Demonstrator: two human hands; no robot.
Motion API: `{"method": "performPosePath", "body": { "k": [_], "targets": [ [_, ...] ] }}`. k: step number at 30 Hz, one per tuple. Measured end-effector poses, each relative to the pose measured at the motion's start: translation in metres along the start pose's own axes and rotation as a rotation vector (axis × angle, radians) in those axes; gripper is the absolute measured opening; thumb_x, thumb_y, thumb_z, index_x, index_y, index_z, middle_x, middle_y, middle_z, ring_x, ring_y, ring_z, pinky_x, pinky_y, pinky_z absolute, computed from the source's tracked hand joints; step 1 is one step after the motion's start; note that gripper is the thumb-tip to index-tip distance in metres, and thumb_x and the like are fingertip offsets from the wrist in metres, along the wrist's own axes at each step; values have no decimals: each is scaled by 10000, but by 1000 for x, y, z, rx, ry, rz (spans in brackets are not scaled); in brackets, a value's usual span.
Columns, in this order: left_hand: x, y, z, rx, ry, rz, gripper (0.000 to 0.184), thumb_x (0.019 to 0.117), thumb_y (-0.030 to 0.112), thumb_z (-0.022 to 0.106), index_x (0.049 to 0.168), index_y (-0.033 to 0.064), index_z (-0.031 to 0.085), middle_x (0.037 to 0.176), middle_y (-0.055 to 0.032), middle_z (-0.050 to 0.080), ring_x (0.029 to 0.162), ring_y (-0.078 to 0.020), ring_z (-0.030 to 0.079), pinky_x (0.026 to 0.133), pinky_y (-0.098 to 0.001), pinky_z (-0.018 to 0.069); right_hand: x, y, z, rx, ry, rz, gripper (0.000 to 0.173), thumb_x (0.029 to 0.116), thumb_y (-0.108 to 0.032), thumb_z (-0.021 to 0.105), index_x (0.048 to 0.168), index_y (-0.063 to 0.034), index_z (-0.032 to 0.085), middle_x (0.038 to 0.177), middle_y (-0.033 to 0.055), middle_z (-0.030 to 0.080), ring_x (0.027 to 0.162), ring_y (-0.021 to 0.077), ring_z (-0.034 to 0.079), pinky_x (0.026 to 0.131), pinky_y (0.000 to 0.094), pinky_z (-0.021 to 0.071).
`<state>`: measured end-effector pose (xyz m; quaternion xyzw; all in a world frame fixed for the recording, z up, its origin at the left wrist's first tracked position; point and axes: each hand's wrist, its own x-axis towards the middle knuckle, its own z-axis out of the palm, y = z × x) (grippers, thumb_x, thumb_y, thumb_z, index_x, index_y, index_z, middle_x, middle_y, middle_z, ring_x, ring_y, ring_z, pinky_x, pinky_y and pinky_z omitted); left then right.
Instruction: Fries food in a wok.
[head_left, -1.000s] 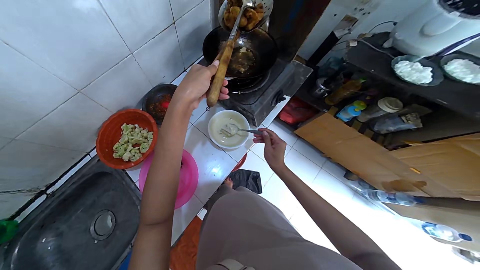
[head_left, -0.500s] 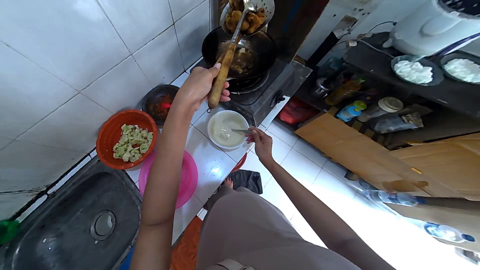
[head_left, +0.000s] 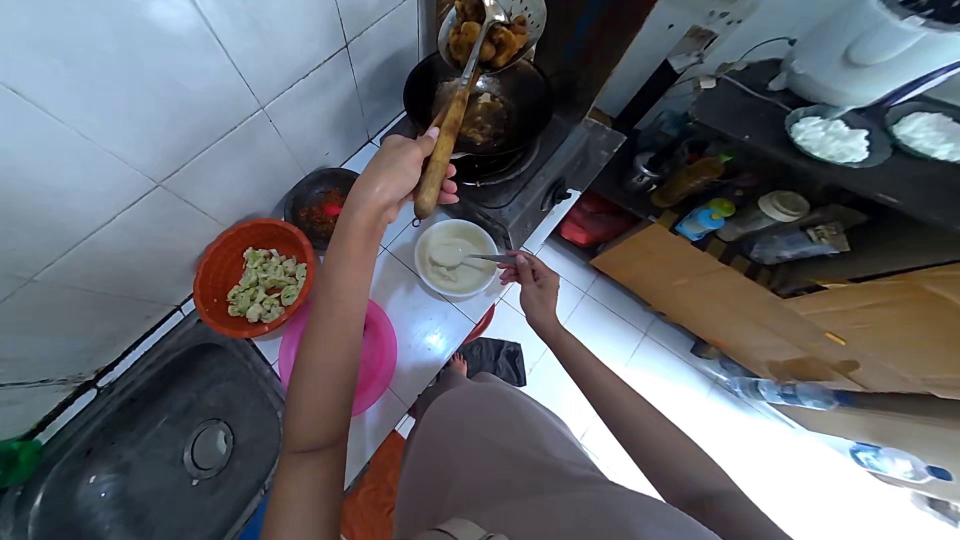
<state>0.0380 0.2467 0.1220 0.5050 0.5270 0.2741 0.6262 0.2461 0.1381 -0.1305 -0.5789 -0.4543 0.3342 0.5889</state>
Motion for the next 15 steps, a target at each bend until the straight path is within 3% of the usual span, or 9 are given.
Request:
{"method": "performPosePath", "body": {
  "k": [3,7,15],
  "targets": [
    [0,0,-1,4,1,1,362,1137,292,297,1048,37,538,707,1,609,558,-63,631,567,-213,575,-5,-3,-4,-131,-63,-208,298,1052,-40,441,1109,144,669,880,78,741,720,-3,676,724,176,573],
    [0,1,-2,16,-3,5,372,1135,304,299,1037,42,545,713,0,618,570,-63,638,575,-212,574,-9,0,-8,-280,-93,-381,280,1029,-20,483,1086,135,709,906,168,742,740,62,681,738,190,562],
    [-4,1,-1,-11,-16,4,363,1136,296,299,1036,41,536,707,4,607,561,-59,631,567,-212,577,-19,32,-2,-167,-71,-199,295,1050,-23,453,1137,147,679,952,140,745,742,14,679,738,173,567]
  ]
}}
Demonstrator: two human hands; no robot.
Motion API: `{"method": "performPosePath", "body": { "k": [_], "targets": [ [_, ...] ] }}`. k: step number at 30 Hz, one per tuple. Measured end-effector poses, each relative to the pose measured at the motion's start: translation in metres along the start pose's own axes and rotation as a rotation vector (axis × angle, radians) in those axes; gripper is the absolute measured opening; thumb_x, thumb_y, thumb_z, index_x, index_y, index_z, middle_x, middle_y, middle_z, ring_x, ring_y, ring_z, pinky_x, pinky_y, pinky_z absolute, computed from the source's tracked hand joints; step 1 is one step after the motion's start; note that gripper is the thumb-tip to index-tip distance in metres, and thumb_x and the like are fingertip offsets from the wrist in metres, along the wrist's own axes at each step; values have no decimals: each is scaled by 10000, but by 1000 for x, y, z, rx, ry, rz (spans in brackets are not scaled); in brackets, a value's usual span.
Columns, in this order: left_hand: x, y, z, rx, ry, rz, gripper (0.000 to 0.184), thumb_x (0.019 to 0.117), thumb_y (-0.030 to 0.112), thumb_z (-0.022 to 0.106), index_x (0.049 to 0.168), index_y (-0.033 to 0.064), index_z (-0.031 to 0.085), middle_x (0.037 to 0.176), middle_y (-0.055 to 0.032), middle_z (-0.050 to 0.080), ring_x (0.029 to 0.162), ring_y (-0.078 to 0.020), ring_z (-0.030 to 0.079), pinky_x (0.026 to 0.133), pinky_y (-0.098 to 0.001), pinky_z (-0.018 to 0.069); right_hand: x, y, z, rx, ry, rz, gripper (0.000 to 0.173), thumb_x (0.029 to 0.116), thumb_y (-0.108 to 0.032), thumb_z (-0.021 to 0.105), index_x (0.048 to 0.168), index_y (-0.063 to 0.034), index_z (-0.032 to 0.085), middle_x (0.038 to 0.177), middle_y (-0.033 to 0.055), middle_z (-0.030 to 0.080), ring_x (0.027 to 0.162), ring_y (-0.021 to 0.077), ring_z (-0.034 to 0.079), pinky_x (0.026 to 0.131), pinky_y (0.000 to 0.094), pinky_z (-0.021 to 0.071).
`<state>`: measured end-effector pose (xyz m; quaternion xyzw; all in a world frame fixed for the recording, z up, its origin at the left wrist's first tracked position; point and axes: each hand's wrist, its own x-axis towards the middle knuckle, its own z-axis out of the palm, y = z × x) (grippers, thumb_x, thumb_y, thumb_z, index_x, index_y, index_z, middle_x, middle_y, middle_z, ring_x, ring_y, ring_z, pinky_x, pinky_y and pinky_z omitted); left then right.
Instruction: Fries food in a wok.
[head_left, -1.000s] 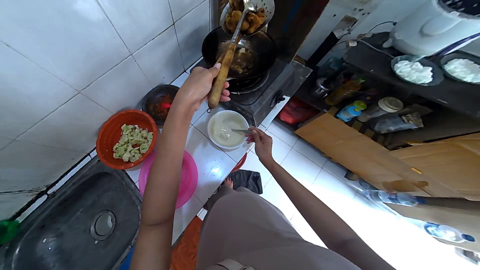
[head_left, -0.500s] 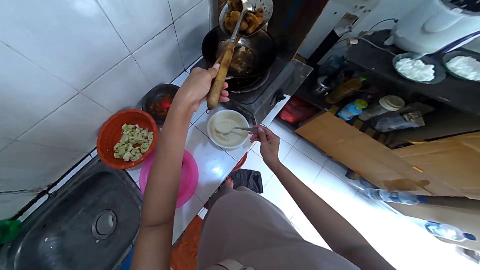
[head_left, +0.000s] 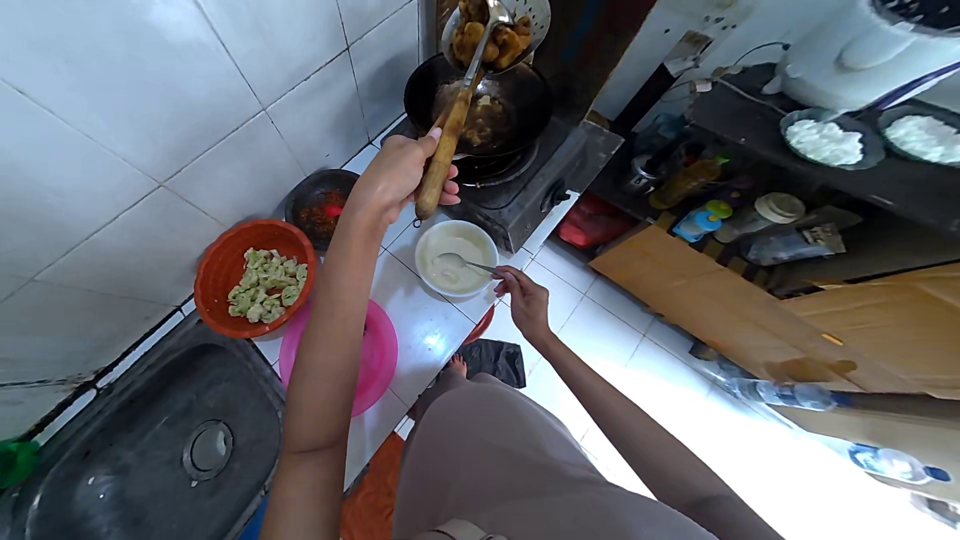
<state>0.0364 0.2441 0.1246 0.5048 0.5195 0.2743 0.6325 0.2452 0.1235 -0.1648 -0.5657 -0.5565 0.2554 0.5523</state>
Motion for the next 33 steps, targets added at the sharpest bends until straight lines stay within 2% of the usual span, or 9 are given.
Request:
{"method": "performPosePath", "body": {
  "k": [7,11,15,20,23,27,29,33],
  "targets": [
    [-1,-2,0,10,2,1,359,1136,292,302,1029,43,536,704,6,602,559,-59,629,574,-213,578,2,0,7,17,42,34,293,1049,-22,454,1132,152,674,949,137,745,737,3,673,728,162,560],
    [-1,-2,-1,16,4,0,365,1134,301,306,1038,37,541,704,0,612,556,-64,635,565,-215,578,-3,0,5,63,-3,87,299,1060,-41,442,1142,136,668,923,89,745,714,-17,661,711,159,558],
    [-3,-2,-3,16,-9,-2,370,1135,302,296,1035,40,537,712,-1,595,568,-67,633,580,-220,581,-17,-5,-1,160,28,183,302,1066,-45,411,1148,129,644,903,34,747,700,-13,670,699,178,576],
    [-2,-2,-2,8,0,1,363,1136,295,299,1033,42,538,707,6,601,565,-62,632,578,-218,581,-26,-11,5,225,51,235,296,1070,-47,401,1162,120,627,900,16,755,710,-3,686,705,187,584],
    [-1,-1,0,1,2,0,355,1136,290,303,1039,40,535,706,1,599,561,-62,630,575,-216,579,-33,-12,11,206,65,174,295,1064,-44,420,1164,136,632,935,36,755,744,-7,692,734,176,585],
    [-2,-1,-2,2,-5,-9,357,1135,297,304,1044,41,535,710,2,597,564,-68,631,576,-218,580,-48,-9,15,82,52,-29,297,1041,-16,453,1139,172,662,998,142,754,793,6,698,781,164,572],
    [-3,-1,-2,-5,-11,-7,355,1135,295,304,1047,40,536,714,1,600,567,-68,633,578,-219,581,-55,-7,16,26,51,-88,289,1027,-2,468,1126,170,677,993,178,752,797,32,705,793,172,572],
    [-2,0,-2,-12,-8,-8,361,1135,300,303,1053,39,538,713,-3,595,563,-66,630,577,-220,580,-60,-7,17,-79,54,-197,278,1011,3,487,1105,159,698,929,195,747,783,67,702,806,172,558]
  ]
}}
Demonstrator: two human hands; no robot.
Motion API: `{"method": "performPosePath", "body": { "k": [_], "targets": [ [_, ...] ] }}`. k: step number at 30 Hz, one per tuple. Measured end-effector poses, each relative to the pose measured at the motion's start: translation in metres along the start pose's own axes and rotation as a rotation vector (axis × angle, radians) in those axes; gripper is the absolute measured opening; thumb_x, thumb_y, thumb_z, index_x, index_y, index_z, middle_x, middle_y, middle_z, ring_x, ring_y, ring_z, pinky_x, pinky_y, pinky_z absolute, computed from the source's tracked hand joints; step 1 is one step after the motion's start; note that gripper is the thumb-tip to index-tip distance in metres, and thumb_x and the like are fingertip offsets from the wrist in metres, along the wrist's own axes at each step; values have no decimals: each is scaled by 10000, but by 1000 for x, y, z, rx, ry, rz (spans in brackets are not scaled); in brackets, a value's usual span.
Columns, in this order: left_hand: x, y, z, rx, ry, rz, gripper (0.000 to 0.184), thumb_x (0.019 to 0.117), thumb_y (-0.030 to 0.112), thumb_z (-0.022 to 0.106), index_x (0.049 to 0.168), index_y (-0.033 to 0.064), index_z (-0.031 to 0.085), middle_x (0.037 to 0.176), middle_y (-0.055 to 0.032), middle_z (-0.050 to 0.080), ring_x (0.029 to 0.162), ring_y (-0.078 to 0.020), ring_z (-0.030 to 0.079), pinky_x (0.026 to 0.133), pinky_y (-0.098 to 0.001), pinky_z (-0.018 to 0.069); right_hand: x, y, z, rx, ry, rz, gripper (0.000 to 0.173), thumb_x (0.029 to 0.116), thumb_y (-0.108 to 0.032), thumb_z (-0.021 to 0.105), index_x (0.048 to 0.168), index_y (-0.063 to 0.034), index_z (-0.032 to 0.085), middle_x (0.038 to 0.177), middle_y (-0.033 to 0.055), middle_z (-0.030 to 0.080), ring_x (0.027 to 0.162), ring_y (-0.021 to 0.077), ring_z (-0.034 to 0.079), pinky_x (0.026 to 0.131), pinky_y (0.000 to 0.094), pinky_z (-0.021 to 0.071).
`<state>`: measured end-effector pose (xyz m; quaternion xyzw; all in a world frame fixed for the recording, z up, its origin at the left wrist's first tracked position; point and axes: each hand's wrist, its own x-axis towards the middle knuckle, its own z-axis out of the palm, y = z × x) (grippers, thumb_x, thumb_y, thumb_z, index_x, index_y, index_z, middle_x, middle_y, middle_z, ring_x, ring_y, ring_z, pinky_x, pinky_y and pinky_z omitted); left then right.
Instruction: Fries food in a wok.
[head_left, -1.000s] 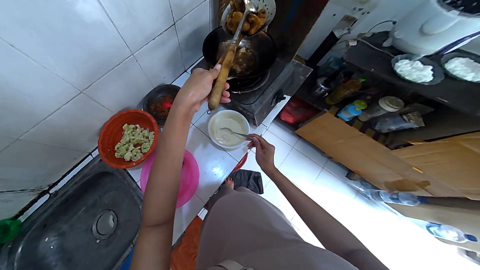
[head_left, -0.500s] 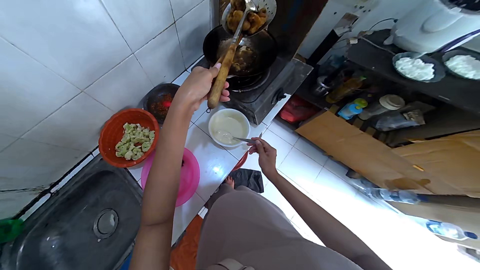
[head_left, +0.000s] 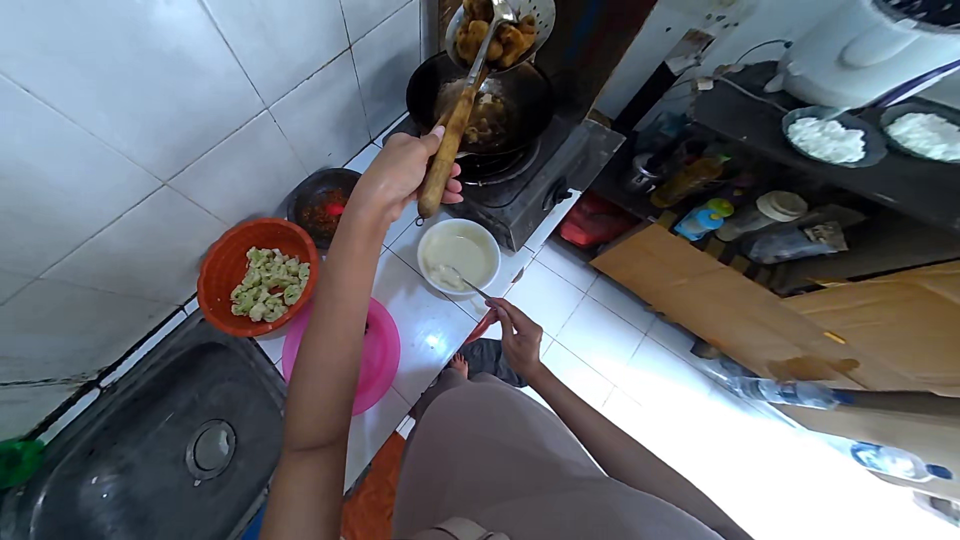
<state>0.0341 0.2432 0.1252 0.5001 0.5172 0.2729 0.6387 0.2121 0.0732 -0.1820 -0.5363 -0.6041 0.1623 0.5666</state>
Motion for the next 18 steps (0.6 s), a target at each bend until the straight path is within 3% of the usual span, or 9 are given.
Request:
{"method": "performPosePath", "body": {
  "k": [12,18],
  "targets": [
    [1,1,2,16,-11,10,352,1135,296,300,1054,47,535,709,5,607,561,-62,631,570,-215,578,3,8,-7,-70,-21,-46,279,1017,-8,486,1091,142,709,933,213,748,779,128,710,805,218,566],
    [0,-1,2,17,-14,5,353,1135,295,304,1053,40,534,705,3,604,557,-64,633,561,-213,578,27,24,-27,-51,-49,-11,286,1023,2,469,1099,150,702,952,209,745,777,96,703,794,199,565]
  ]
}}
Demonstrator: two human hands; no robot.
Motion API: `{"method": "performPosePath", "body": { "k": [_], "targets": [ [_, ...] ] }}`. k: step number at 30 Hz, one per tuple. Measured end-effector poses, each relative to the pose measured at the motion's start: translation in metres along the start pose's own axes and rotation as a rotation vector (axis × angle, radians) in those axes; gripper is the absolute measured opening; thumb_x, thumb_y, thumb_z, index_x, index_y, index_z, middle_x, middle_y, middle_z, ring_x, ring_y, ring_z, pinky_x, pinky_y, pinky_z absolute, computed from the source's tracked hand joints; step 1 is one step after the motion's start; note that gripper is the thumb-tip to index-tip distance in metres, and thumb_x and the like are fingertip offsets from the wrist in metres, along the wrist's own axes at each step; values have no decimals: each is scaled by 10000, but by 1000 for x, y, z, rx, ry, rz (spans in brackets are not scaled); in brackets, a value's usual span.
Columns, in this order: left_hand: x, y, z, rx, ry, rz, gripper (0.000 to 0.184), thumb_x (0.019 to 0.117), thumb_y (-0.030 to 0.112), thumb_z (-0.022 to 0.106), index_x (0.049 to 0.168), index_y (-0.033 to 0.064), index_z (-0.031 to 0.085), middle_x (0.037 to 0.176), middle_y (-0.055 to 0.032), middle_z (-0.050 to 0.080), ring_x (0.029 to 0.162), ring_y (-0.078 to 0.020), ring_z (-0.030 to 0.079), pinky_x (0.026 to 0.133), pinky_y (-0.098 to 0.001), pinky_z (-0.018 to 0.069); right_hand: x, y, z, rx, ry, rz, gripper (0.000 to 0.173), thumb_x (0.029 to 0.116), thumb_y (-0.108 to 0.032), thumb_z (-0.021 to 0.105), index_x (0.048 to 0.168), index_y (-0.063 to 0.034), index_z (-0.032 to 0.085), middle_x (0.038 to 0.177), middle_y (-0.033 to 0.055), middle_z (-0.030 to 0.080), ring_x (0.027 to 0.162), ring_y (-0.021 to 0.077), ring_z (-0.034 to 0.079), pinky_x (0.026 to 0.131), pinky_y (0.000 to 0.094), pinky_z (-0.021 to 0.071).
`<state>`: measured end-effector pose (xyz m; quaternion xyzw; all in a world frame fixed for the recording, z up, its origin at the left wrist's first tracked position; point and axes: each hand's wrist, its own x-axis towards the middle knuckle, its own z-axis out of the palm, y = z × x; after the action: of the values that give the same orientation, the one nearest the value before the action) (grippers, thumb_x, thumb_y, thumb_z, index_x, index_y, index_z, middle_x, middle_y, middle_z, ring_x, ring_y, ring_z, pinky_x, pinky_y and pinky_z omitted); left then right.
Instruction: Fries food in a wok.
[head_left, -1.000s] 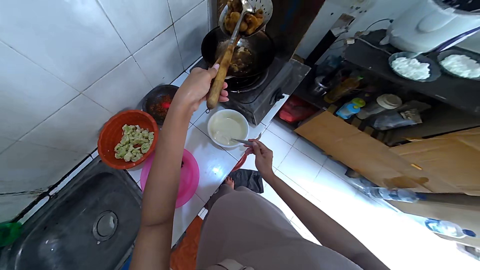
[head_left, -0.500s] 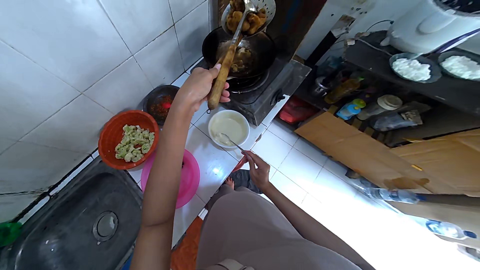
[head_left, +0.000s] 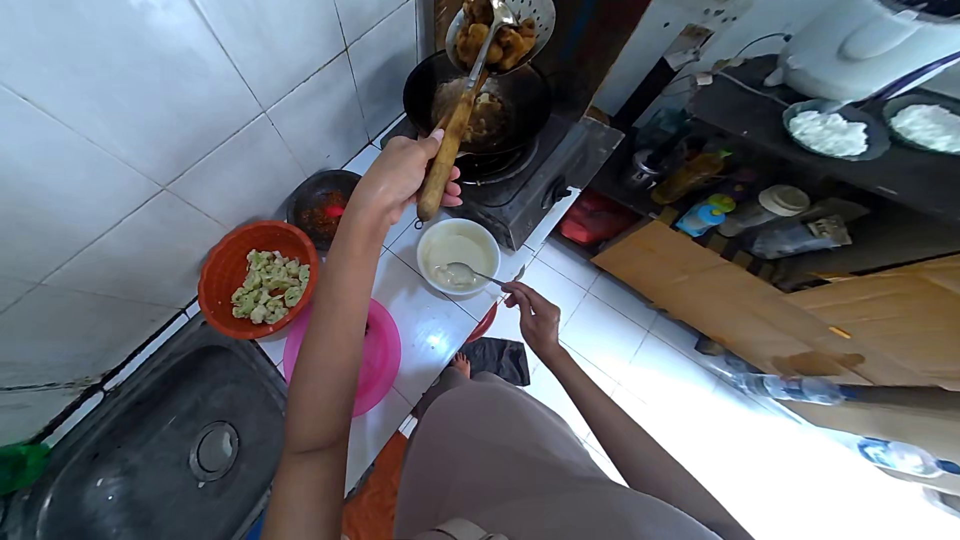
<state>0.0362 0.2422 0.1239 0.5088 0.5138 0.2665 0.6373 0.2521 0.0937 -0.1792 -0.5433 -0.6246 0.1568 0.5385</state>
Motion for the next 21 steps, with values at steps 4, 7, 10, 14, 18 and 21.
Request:
{"method": "performPosePath", "body": {
  "k": [4,7,10,14,18,21],
  "targets": [
    [2,-2,1,8,4,-7,347,1136,291,303,1062,41,533,716,0,620,562,-63,638,562,-214,576,6,7,-6,-15,-23,-13,283,1016,7,478,1109,142,709,990,228,747,811,136,719,820,223,569],
    [1,-2,0,-2,10,-8,347,1135,291,309,1047,43,534,713,1,614,557,-62,634,560,-214,576,13,6,-9,-47,-17,-6,292,1023,-2,470,1118,140,706,984,229,746,816,158,724,823,239,573],
    [1,-2,0,15,9,-6,356,1134,295,308,1047,38,539,716,1,612,562,-61,635,566,-212,577,23,3,-11,-47,-49,84,311,1043,-28,446,1121,145,692,942,211,748,766,147,714,770,253,577],
    [2,-2,2,10,7,1,358,1136,291,301,1062,36,541,714,-2,616,562,-63,636,569,-216,578,45,-12,-10,59,-4,415,331,1067,-51,400,1092,140,669,826,116,738,673,58,693,691,226,584],
    [1,0,2,-3,-5,-9,353,1135,297,304,1059,39,533,717,-3,602,562,-67,632,568,-215,577,67,-30,-9,95,67,652,316,1075,-47,393,1045,117,661,724,58,702,577,31,659,609,214,577],
    [1,-1,2,6,-11,-5,356,1135,300,303,1064,40,536,721,-4,609,571,-71,639,571,-215,577,59,-39,-8,-66,50,415,306,1053,-39,430,1052,129,685,769,115,712,633,81,681,646,237,574]
  ]
}}
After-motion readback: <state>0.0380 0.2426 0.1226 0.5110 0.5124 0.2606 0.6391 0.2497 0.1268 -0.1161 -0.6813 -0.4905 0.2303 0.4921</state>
